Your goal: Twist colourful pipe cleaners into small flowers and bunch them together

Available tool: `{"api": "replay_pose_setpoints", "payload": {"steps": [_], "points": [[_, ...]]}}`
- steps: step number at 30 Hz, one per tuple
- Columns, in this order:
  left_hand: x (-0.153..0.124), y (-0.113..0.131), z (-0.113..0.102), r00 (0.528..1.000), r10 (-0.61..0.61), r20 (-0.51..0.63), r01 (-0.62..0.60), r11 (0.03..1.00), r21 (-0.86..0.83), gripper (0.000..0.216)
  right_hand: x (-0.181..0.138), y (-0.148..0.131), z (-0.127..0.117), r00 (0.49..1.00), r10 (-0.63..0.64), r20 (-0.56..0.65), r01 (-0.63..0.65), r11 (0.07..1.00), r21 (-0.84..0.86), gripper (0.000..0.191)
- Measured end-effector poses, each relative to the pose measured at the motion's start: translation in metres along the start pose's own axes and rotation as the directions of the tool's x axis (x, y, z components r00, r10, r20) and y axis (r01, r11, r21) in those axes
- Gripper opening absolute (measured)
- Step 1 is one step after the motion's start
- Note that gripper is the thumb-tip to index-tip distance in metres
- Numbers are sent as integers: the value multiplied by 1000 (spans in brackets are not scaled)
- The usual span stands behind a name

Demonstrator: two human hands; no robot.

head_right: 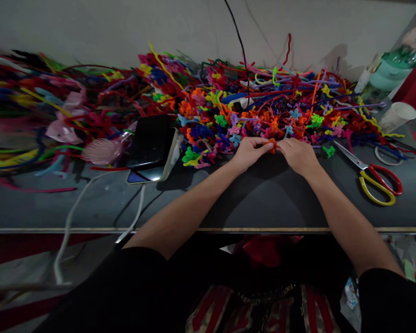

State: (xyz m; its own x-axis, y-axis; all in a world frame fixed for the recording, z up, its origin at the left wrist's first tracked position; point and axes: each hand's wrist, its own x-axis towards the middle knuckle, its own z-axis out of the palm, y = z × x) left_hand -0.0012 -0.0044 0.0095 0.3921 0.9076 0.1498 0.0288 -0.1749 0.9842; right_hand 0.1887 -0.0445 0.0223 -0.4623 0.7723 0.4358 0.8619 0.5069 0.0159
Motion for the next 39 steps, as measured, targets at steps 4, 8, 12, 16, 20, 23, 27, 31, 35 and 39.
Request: {"api": "replay_pose_setpoints", "payload": {"steps": [4, 8, 12, 16, 20, 23, 27, 31, 35, 39], "points": [[-1, 3, 0, 999, -45, 30, 43, 998, 55, 22, 0, -2, -2, 1000, -15, 16, 15, 1000, -24, 33], [-2, 7, -1, 996, -65, 52, 58, 990, 126, 20, 0, -5, -4, 998, -27, 50, 30, 999, -45, 35], [-1, 9, -3, 997, -46, 69, 30, 977, 212, 21, 0, -6, -4, 997, -42, 64, 45, 998, -43, 34], [-2, 9, -3, 996, -63, 68, 48, 977, 206, 20, -1, -7, -4, 997, -38, 65, 41, 998, -40, 35], [-2, 6, -2, 994, -88, 71, 75, 981, 177, 20, -2, -8, -4, 997, -35, 64, 38, 998, -47, 33], [-2, 5, -1, 994, -88, 68, 78, 987, 138, 20, -2, -9, -4, 996, -17, 84, 21, 999, -45, 33], [-3, 6, -1, 997, -69, 28, 68, 997, 38, 22, -1, -11, -3, 998, 29, 60, -29, 1000, -3, 37], [-2, 7, -2, 999, -34, -13, 33, 993, -117, 32, -1, -14, -2, 987, 148, -53, -132, 962, 237, 44], [2, 4, -5, 990, -124, -63, 107, 969, -222, 39, -3, -12, -1, 963, 266, -52, -177, 761, 624, 48], [3, 6, -9, 995, -100, 8, 100, 976, -193, 37, -2, -5, 0, 911, 404, -80, -244, 686, 685, 48]]}}
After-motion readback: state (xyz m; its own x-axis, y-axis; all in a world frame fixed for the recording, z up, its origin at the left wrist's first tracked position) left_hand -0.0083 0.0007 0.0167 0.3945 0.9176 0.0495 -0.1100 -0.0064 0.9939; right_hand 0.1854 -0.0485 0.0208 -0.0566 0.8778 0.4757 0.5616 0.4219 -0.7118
